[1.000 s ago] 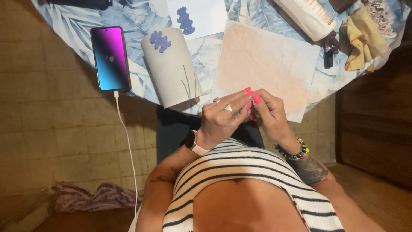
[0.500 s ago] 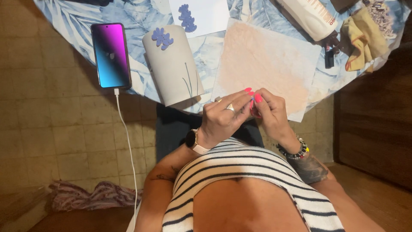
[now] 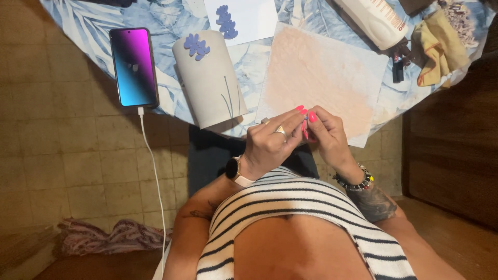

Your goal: Decorating a white cylindrical tumbler by gluing small blue flower-shaped cutouts onto its surface

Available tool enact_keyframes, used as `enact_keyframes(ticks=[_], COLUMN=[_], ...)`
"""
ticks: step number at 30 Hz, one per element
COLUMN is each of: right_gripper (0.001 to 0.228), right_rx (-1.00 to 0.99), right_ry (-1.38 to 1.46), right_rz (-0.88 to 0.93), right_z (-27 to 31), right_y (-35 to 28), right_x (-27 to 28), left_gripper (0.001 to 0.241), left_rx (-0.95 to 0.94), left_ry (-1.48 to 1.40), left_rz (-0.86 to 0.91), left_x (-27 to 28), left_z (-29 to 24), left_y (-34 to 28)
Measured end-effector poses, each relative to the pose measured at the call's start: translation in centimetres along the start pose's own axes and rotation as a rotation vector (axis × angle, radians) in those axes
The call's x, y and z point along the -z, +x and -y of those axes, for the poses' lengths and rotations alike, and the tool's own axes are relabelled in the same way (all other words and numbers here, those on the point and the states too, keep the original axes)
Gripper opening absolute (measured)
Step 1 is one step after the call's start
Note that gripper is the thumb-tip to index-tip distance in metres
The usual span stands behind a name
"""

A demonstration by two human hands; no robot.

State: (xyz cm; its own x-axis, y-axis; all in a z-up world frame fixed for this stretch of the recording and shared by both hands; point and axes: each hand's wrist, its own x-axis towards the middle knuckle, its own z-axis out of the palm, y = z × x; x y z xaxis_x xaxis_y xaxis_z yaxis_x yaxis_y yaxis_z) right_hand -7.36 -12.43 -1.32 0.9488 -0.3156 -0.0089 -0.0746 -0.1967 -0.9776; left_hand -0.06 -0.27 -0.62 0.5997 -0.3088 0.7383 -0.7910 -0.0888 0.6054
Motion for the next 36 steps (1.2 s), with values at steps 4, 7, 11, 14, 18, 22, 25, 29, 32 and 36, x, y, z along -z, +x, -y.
enact_keyframes(ticks=[4, 7, 11, 14, 18, 22, 25, 29, 32, 36], right_gripper=[0.033, 0.034, 0.033, 0.031, 0.031, 0.030, 0.025, 0.013, 0.025, 0.022], right_rx=[-0.019, -0.013, -0.008, -0.034, -0.039, 0.065, 0.245, 0.593, 0.766, 0.877], right_ry=[0.037, 0.023, 0.035, 0.052, 0.065, -0.134, -0.461, -1.027, -1.142, -1.232], right_rz=[-0.004, -0.010, -0.016, -0.023, -0.039, 0.013, 0.097, 0.201, 0.262, 0.301], right_z=[-0.7, -0.6, -0.8, -1.0, -0.7, -0.6, -0.3, -3.2, -1.1, -1.4], right_y=[-0.1, 0.0, 0.0, -0.1, 0.0, 0.7, 3.1, 7.4, 10.2, 10.6], right_x=[0.1, 0.0, 0.0, 0.1, -0.3, 0.4, 1.1, 1.7, 0.1, -0.1], left_gripper=[0.010, 0.011, 0.012, 0.012, 0.013, 0.016, 0.014, 0.024, 0.034, 0.027], left_rx=[0.002, 0.002, 0.000, 0.007, 0.009, -0.024, -0.054, -0.155, -0.189, -0.125], left_ry=[0.027, 0.029, 0.029, 0.020, 0.031, 0.064, 0.093, 0.128, 0.239, 0.216], left_rz=[0.009, 0.008, 0.018, 0.016, 0.009, 0.032, 0.076, 0.245, 0.472, 0.471], left_x=[0.0, 0.0, 0.1, 0.1, 0.2, 0.3, 0.2, -0.1, 0.9, 0.7], left_z=[0.1, 0.0, -0.1, 0.0, 0.3, 0.9, 1.6, 2.0, 2.0, 2.0], left_y=[-0.2, -0.1, 0.0, -0.1, -0.5, -1.4, -2.6, -3.7, -3.6, -4.2])
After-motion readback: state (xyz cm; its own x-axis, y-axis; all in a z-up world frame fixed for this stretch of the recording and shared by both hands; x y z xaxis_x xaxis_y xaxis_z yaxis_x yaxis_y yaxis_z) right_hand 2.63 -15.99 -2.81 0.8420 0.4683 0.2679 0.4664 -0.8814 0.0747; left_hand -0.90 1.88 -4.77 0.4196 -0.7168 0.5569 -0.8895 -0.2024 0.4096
